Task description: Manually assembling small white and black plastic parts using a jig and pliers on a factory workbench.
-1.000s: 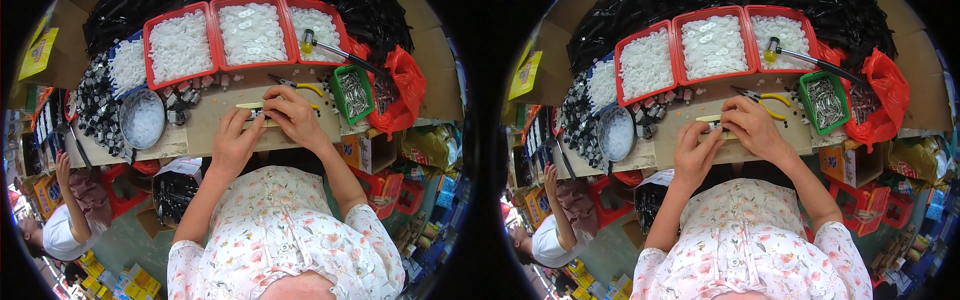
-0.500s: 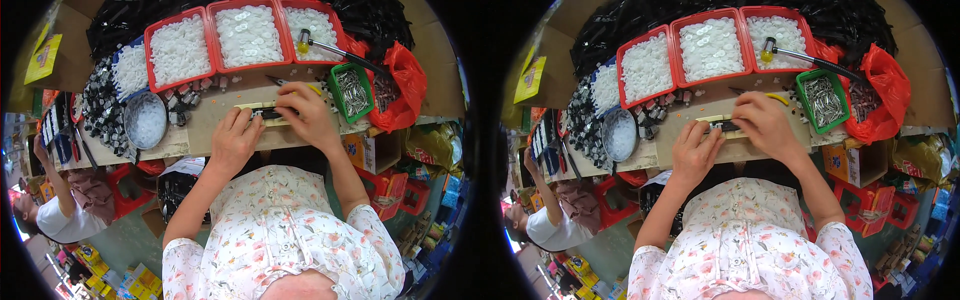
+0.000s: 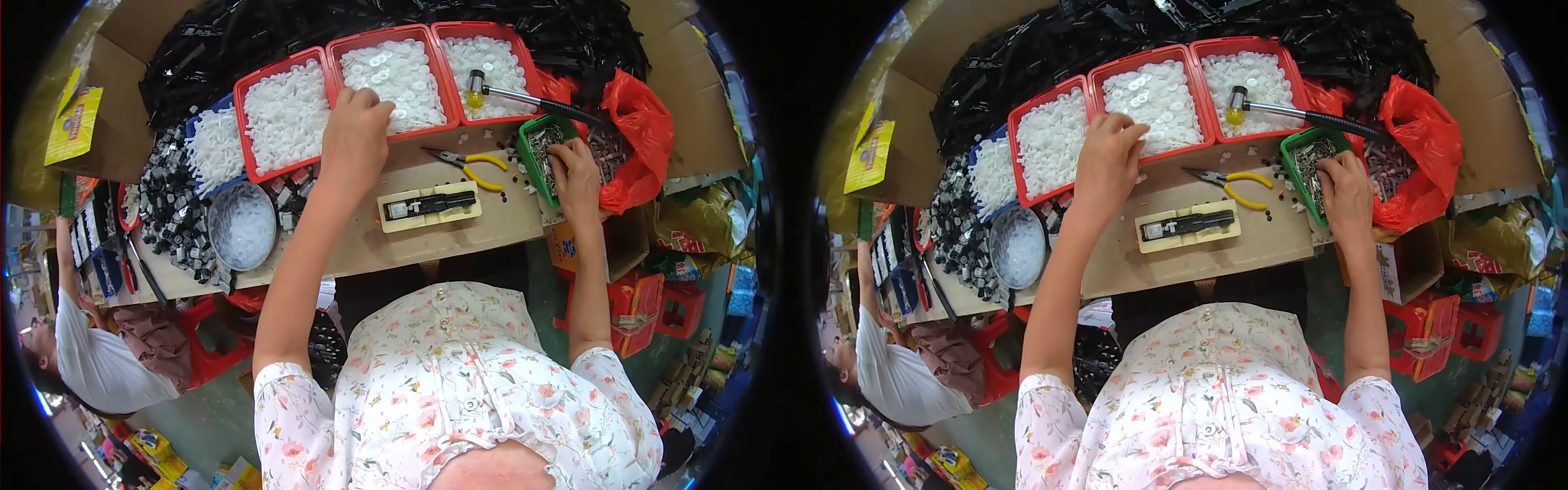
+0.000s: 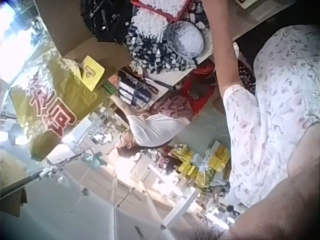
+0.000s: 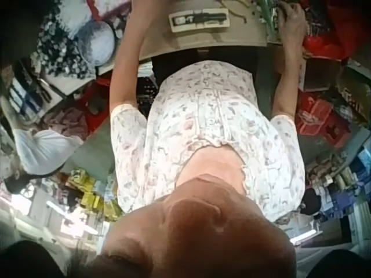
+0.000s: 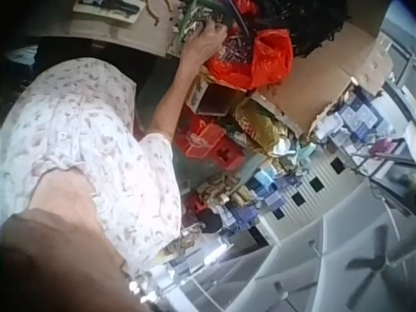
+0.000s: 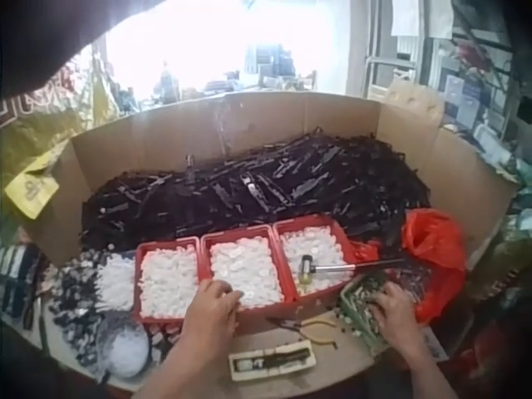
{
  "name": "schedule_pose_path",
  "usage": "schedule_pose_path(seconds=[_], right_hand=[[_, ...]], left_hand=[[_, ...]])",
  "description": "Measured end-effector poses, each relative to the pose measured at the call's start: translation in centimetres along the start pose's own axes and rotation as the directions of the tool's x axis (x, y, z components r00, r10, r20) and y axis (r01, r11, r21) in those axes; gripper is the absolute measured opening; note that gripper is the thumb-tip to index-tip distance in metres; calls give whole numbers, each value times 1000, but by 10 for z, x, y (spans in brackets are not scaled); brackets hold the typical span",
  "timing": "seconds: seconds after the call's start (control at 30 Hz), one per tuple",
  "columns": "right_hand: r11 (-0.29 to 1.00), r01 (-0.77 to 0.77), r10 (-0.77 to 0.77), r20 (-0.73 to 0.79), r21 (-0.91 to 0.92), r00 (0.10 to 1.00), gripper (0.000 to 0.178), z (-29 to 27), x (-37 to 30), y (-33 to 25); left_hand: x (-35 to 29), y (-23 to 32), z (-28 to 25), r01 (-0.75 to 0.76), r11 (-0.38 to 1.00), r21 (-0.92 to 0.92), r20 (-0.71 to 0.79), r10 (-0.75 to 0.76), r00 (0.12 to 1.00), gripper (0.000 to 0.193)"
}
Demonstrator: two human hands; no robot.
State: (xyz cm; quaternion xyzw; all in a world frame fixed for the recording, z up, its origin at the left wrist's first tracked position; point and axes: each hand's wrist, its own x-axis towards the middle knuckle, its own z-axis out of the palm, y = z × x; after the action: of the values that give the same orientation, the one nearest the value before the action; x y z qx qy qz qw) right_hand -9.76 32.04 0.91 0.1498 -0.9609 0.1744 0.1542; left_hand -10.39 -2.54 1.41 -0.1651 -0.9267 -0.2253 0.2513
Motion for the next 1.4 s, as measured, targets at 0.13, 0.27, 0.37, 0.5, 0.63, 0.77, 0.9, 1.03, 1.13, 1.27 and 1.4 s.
schedule_pose_path(seconds=[0.13,0.27,0.37,0.5,0.63,0.77,0.9,1.03,1.13,1.27,1.4], right_hand=[[1000,15,-16,-15,-26,1000,14,0,0,4],[997,-10,15,-69,71,997,12,-9,-1,2],[987,-27,46,-115,161,992,11,-11,-5,-1],[895,-48,113,-120,444,986,8,-12,-3,-29],[610,-17,92,-49,792,995,8,6,2,-71],[464,33,-9,-32,885,999,10,21,10,-110],[488,77,-42,-65,869,997,11,33,8,-123],[564,132,-108,-86,815,990,12,33,6,-128],[586,165,-133,-106,793,985,14,35,2,-132],[713,337,-225,-255,615,940,19,37,-1,-134],[764,496,-388,-320,412,864,22,37,-3,-135]], left_hand=[[23,-13,15,-16,988,156,205,-16,979,17],[29,-23,17,-18,995,94,202,-2,979,14],[30,-26,17,-119,991,54,124,112,986,9],[24,-16,10,-21,998,-62,56,25,998,8],[5,34,-14,655,557,-510,402,-518,755,14],[-24,69,-8,577,204,-791,394,-551,736,16],[-42,81,-4,553,58,-831,419,-589,691,15],[-51,83,-1,526,27,-850,395,-629,670,16],[-55,83,-1,504,7,-864,392,-620,680,16],[-58,84,0,483,45,-874,355,-620,700,16],[-61,84,-2,491,82,-867,339,-623,705,16]])
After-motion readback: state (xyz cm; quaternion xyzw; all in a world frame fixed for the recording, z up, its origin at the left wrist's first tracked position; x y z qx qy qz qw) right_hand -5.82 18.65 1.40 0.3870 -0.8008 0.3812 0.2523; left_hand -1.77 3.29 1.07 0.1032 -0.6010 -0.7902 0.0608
